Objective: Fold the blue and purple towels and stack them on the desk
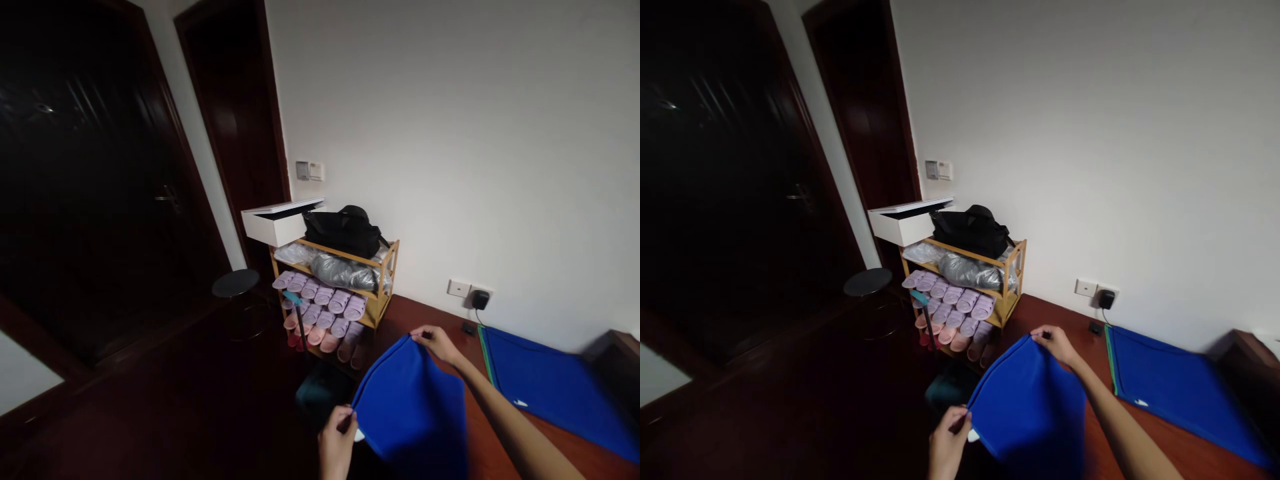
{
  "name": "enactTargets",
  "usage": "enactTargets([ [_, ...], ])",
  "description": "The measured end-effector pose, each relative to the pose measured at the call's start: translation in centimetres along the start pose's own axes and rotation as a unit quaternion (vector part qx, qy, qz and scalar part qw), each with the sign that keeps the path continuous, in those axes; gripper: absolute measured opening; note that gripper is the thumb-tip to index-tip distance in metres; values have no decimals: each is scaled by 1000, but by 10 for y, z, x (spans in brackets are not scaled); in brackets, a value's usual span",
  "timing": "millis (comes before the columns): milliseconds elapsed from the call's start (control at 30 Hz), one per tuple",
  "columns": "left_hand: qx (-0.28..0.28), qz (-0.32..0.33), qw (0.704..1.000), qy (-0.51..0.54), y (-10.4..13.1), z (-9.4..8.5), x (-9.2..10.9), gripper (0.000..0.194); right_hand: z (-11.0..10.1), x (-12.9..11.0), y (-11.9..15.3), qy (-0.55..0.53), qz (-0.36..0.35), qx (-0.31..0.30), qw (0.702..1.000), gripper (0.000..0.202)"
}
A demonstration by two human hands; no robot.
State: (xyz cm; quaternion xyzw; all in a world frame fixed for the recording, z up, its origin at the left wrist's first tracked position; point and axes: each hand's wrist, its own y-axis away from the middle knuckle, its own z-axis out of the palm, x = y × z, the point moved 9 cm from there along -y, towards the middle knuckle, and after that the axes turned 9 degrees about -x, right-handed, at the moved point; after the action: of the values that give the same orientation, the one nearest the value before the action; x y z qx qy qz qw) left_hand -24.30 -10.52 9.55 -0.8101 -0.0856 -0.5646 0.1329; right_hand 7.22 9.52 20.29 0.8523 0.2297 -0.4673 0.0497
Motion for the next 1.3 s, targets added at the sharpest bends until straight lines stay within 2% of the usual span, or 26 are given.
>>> enactTargets([
  [100, 1, 52, 998, 26, 1, -11, 55, 37, -59, -34, 58, -22, -25, 31, 999, 45],
  [267, 1, 195, 981, -8, -5, -19, 174, 24, -144, -90, 158, -61, -64, 149, 985, 40],
  [367, -25, 250, 968, 9, -17, -11, 239, 17, -177, -111, 205, -64, -74, 211, 972, 39],
  [433, -46, 269, 961, 32, -26, -1, 274, 14, -192, -119, 228, -67, -70, 239, 966, 39],
  [567, -75, 290, 952, 68, -38, 21, 322, 12, -214, -125, 264, -81, -43, 295, 951, 42],
  [667, -99, 292, 945, 110, -42, 35, 342, 15, -223, -128, 283, -94, -24, 326, 940, 45],
  [800, -159, 278, 937, 142, -45, 50, 354, 21, -226, -134, 302, -80, -23, 341, 936, 48],
  [1000, -220, 272, 927, 134, -39, 58, 353, 25, -227, -133, 324, 3, -28, 341, 939, 52],
  [1167, -250, 270, 923, 117, -32, 62, 354, 26, -222, -139, 338, 96, -39, 326, 940, 41],
  [1300, -271, 259, 922, 91, -25, 69, 352, 26, -218, -145, 347, 135, -44, 327, 934, 41],
])
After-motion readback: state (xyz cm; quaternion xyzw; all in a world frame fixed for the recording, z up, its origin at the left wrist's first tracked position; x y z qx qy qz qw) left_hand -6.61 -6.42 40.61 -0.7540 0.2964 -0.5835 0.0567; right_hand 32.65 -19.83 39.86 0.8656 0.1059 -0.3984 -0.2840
